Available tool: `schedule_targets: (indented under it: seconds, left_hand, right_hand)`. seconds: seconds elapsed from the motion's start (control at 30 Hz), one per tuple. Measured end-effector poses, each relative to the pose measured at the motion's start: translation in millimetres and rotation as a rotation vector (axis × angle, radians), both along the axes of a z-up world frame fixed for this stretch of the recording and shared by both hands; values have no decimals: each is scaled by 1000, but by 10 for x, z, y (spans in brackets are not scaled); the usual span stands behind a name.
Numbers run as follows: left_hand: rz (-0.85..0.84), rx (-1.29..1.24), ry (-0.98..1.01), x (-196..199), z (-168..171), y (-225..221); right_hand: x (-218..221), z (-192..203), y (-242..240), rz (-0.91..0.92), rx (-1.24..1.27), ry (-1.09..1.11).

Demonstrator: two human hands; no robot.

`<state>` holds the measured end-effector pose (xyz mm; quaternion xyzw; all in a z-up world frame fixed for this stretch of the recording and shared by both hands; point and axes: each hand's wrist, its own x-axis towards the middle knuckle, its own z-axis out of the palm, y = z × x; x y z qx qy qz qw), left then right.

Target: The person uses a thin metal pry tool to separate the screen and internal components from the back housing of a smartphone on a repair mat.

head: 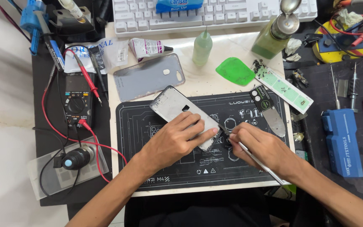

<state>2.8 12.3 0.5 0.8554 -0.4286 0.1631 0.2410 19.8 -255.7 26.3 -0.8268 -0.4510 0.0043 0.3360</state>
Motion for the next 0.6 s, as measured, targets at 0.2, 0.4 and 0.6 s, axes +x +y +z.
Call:
schedule_targets:
  seconds: [0.2, 0.4, 0.6]
  left_hand:
    - [25, -9, -24, -2, 1, -29]
    - [19, -16, -35, -11, 0, -16]
    - [31, -25, -41, -18, -18, -35]
  right_hand:
    - [25, 4, 31, 9, 14, 49]
    - [22, 22, 13, 0, 8, 95]
    - [39, 0, 11, 0, 2, 145]
